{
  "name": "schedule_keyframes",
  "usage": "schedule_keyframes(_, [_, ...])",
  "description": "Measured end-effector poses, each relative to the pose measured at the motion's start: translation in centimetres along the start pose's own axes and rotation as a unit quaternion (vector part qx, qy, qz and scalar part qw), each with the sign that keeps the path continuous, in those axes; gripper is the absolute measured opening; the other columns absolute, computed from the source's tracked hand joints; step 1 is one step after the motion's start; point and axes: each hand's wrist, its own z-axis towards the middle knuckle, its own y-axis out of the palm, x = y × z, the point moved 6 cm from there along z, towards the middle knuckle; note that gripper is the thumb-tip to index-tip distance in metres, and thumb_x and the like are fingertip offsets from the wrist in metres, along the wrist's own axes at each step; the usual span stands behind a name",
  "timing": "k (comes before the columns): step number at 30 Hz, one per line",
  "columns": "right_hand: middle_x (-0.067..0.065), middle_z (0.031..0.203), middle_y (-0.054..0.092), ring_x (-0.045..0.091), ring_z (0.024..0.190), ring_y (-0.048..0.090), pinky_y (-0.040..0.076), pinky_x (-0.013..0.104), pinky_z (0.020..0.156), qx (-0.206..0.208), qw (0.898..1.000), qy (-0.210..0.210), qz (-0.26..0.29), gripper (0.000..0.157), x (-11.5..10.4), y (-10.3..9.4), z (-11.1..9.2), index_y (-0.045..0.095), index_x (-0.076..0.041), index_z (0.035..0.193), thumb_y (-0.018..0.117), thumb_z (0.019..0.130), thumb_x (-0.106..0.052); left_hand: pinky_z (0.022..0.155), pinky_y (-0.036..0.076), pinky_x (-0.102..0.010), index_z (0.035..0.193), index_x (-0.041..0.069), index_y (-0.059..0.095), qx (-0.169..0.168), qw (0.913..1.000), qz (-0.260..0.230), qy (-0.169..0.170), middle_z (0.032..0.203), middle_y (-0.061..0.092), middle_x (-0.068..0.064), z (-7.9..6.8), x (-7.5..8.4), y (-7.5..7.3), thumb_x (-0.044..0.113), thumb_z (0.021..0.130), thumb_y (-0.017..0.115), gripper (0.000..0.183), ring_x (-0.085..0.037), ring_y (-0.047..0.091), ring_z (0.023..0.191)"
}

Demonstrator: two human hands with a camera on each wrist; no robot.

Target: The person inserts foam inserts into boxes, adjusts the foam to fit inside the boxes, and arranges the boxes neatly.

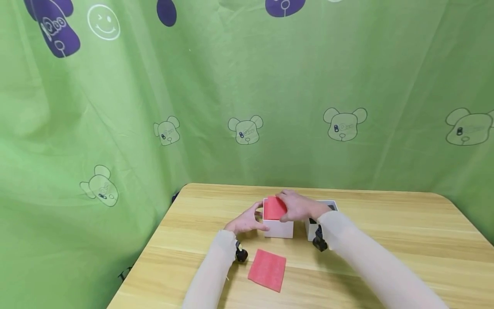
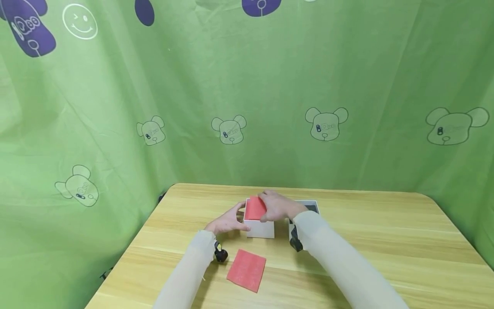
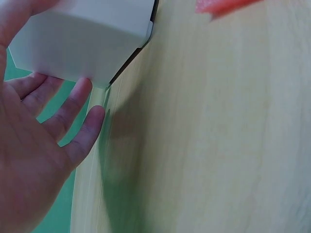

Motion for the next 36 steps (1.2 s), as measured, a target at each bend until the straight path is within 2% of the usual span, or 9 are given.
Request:
schedule_keyframes(5, [0.013,0.128,0.038,0.022,0.104,0.042,0.042,0.036,0.081,-0.004,1.000,0.015,0.023,0.080,0.3,0.4,0.2,0.036,-0.001,0.131,0.070,0.066,-0.035,0.081,0.043,-0.030,0.138,0.026,0.019,-0.004,0.9999,-0.011,0.000,0.135,0.028,0.005,0.2,-0.2,0.0,0.010,0.066,0.076,0.093,-0.021,0.041,0.112])
schedule_keyframes(12, [0.007,0.123,0.043,0.018,0.095,0.044,0.043,0.033,0.076,-0.012,0.997,0.026,0.078,0.077,0.5,0.5,-0.1,0.035,-0.004,0.132,0.070,0.070,-0.032,0.080,0.044,-0.029,0.137,0.027,0.022,0.003,1.0000,-0.002,-0.002,0.133,0.030,0.007,0.1,0.0,-0.1,0.008,0.067,0.075,0.090,-0.016,0.044,0.108])
schedule_keyframes(15, [0.006,0.122,0.044,0.018,0.096,0.045,0.043,0.033,0.077,-0.013,0.997,0.018,0.080,0.076,0.6,0.5,-0.2,0.035,-0.004,0.132,0.070,0.072,-0.035,0.080,0.044,-0.029,0.136,0.028,0.022,0.006,0.9999,0.008,-0.002,0.133,0.030,0.008,0.0,0.1,-0.1,0.008,0.067,0.075,0.089,-0.014,0.044,0.107])
schedule_keyframes(17, [0.007,0.125,0.043,0.020,0.103,0.044,0.041,0.035,0.083,-0.016,0.997,0.010,0.076,0.076,0.7,0.6,-0.3,0.036,-0.005,0.132,0.068,0.072,-0.038,0.080,0.044,-0.029,0.136,0.027,0.022,0.008,0.9999,0.012,-0.001,0.133,0.030,0.008,-0.1,0.1,-0.1,0.008,0.067,0.075,0.089,-0.014,0.044,0.108])
schedule_keyframes(23, [0.005,0.138,0.032,0.025,0.123,0.029,0.029,0.043,0.097,-0.035,0.998,-0.010,0.055,0.070,1.1,1.1,-0.3,0.041,-0.013,0.132,0.062,0.075,-0.049,0.081,0.044,-0.028,0.137,0.023,0.021,0.007,0.9999,0.010,-0.001,0.132,0.033,0.003,-0.1,0.0,-0.1,0.009,0.067,0.075,0.090,-0.014,0.045,0.108])
schedule_keyframes(30, [0.008,0.138,0.031,0.027,0.125,0.026,0.026,0.047,0.098,-0.034,0.996,-0.037,0.071,0.066,0.9,1.2,-0.2,0.047,-0.012,0.128,0.061,0.076,-0.050,0.081,0.043,-0.028,0.137,0.026,0.022,0.011,0.9998,0.014,-0.004,0.133,0.031,0.007,0.0,-0.1,-0.2,0.010,0.067,0.076,0.090,-0.014,0.044,0.108])
schedule_keyframes(36, [0.006,0.137,0.033,0.027,0.127,0.023,0.022,0.046,0.100,-0.033,0.996,-0.050,0.070,0.058,0.7,1.2,-0.2,0.048,-0.012,0.127,0.056,0.081,-0.046,0.082,0.043,-0.028,0.137,0.024,0.021,0.006,1.0000,0.001,-0.001,0.133,0.032,0.002,0.1,-0.1,0.0,0.008,0.066,0.076,0.091,-0.016,0.044,0.108])
